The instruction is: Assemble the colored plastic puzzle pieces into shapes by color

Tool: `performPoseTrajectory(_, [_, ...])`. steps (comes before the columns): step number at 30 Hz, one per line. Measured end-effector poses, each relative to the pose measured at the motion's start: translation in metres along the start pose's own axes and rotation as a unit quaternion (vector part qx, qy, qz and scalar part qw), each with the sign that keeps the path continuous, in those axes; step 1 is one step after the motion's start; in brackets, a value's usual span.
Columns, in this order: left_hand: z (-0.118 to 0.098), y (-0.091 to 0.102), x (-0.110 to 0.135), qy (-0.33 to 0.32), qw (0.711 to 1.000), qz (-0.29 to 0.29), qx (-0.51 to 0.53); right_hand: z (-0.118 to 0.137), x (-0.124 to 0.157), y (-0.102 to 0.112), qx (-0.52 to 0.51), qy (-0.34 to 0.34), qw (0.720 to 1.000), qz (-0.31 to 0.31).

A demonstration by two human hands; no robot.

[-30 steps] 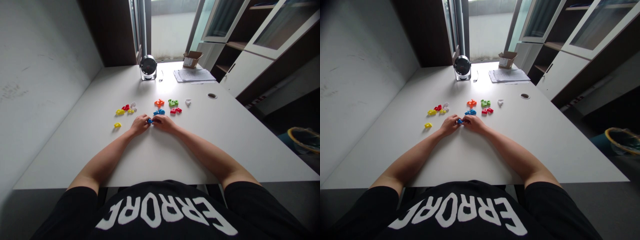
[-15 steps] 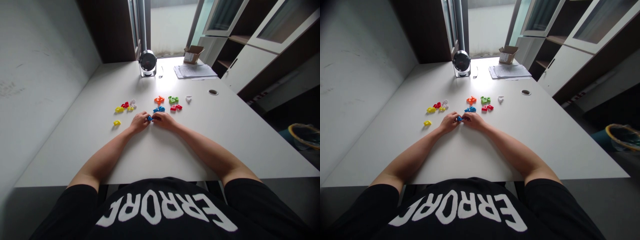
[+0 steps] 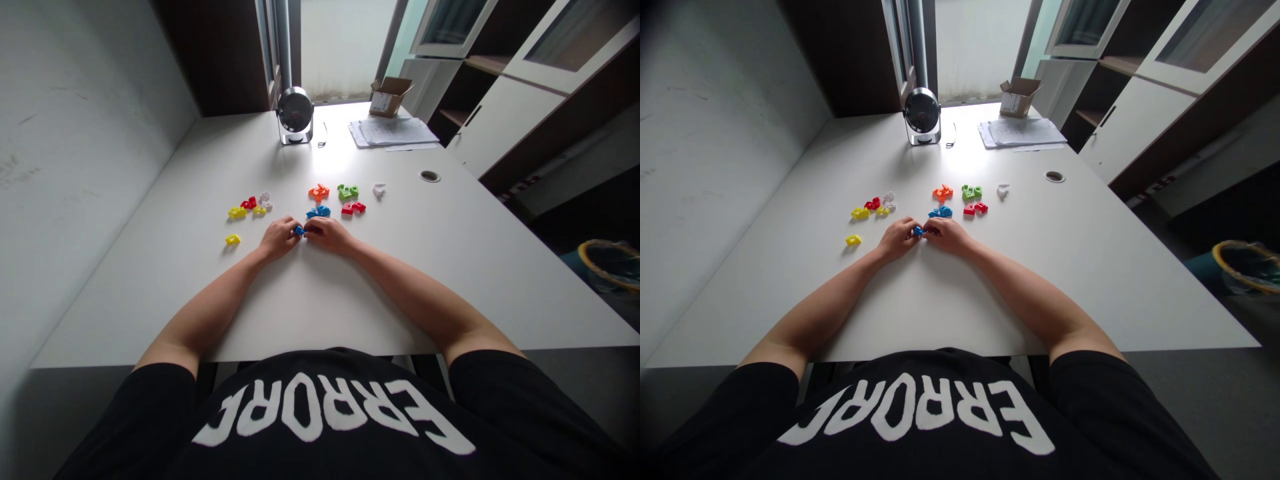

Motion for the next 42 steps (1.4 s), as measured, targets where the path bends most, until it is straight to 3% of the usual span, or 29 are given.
performPoseTrajectory(42, [0.0027,-0.0021,-0.001,-0.006,1.0,-0.01,-0.001,0.001,0.0013,0.001,-0.013,0.005,1.0,-0.009])
Point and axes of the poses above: each hand's wrist, its own x-axis away from the middle knuckle, its own y-axis out of the back of the hand, z = x × y, the point moved 9 cm from there along -x, towards the middle knuckle, and after that the axes turned 6 degrees about -x, right-handed, at the moved point
